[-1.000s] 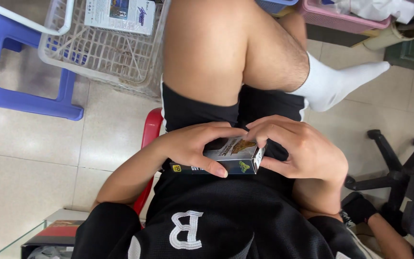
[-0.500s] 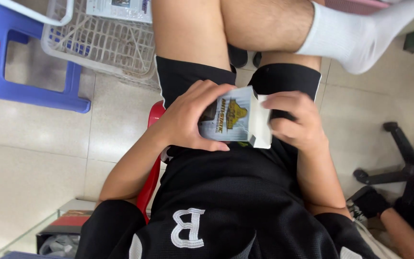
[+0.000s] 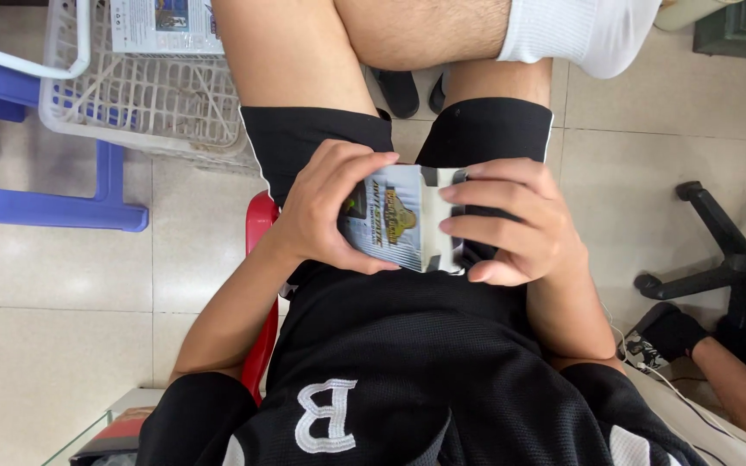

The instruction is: Inspect and organize mobile phone screen protectors and their packaging.

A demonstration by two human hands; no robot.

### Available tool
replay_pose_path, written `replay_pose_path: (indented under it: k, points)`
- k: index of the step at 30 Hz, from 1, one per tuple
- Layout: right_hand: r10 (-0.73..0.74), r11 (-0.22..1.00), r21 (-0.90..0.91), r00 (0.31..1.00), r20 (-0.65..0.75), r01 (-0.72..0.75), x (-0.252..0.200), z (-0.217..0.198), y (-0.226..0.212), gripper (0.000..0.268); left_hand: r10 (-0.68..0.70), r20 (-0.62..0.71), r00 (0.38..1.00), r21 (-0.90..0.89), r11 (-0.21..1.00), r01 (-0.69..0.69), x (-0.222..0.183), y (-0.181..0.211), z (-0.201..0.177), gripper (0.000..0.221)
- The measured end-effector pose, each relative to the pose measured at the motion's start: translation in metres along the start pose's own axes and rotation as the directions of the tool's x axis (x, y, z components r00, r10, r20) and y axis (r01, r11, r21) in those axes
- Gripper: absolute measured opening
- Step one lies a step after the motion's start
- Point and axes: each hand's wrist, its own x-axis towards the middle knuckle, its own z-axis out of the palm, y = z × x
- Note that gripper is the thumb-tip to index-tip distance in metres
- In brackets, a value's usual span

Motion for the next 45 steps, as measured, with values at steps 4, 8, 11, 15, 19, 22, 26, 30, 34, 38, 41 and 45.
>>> replay_pose_path:
  k: [4, 8, 11, 15, 19, 22, 26, 30, 34, 38, 41, 45]
  points:
    - [0.054, 0.998, -0.015, 0.993, -0.108, -0.056, -0.007, 0.004, -0.007, 0.04, 0.045, -0.074, 0.996, -0.019, 0.999, -0.047, -0.009, -0.009, 0.004, 0.104]
    - [0.092, 0.996, -0.002, 0.984, -0.15, -0.093, -0.004, 0.011, -0.014, 0.027, 0.118, -0.114, 0.986, 0.012, 0.993, -0.117, -0.017, -0.018, 0.011, 0.103]
    - [0.136, 0.991, 0.027, 0.971, -0.199, -0.133, 0.004, 0.015, -0.022, 0.017, 0.111, -0.165, 0.98, -0.064, 0.99, -0.123, -0.019, -0.024, 0.014, 0.105]
    - [0.365, 0.888, 0.34, 0.924, -0.111, -0.31, 0.026, 0.011, -0.037, 0.008, 0.139, -0.203, 0.969, -0.125, 0.978, -0.167, -0.017, -0.024, 0.018, 0.109]
    - [0.495, 0.646, 0.625, 0.864, 0.094, -0.439, 0.039, -0.003, -0.041, 0.013, 0.106, -0.141, 0.984, -0.154, 0.98, -0.127, -0.009, -0.013, 0.012, 0.109]
    - [0.604, 0.501, 0.573, 0.736, 0.305, -0.648, -0.014, -0.006, -0.028, 0.016, 0.036, -0.071, 0.997, -0.087, 0.995, -0.042, -0.005, -0.002, 0.009, 0.107]
    - [0.641, 0.512, 0.497, 0.697, 0.322, -0.701, -0.014, -0.007, -0.026, 0.026, 0.0, -0.076, 0.997, -0.045, 0.999, -0.004, 0.001, 0.01, 0.01, 0.11]
    - [0.708, 0.496, 0.524, 0.672, 0.217, -0.693, -0.016, -0.003, -0.022, 0.034, -0.041, -0.043, 0.998, 0.05, 0.998, 0.044, 0.002, 0.015, -0.002, 0.105]
    - [0.838, 0.247, 0.759, 0.526, 0.144, -0.602, -0.055, 0.016, 0.006, 0.036, -0.027, -0.034, 0.999, 0.141, 0.99, 0.032, 0.0, 0.007, -0.025, 0.098]
    - [0.834, 0.092, 0.962, 0.548, 0.066, -0.256, -0.061, 0.036, 0.029, 0.039, -0.111, -0.141, 0.984, -0.013, 0.994, 0.11, -0.015, -0.007, -0.031, 0.1]
    - [0.827, 0.014, 0.995, 0.561, 0.041, -0.094, -0.048, 0.058, 0.036, 0.049, -0.163, -0.301, 0.94, -0.4, 0.916, 0.031, -0.014, -0.003, -0.023, 0.123]
    - [0.806, -0.296, 0.95, 0.507, 0.306, -0.102, -0.019, 0.085, 0.036, 0.068, -0.101, -0.368, 0.924, -0.377, 0.925, -0.049, -0.018, -0.007, 0.0, 0.141]
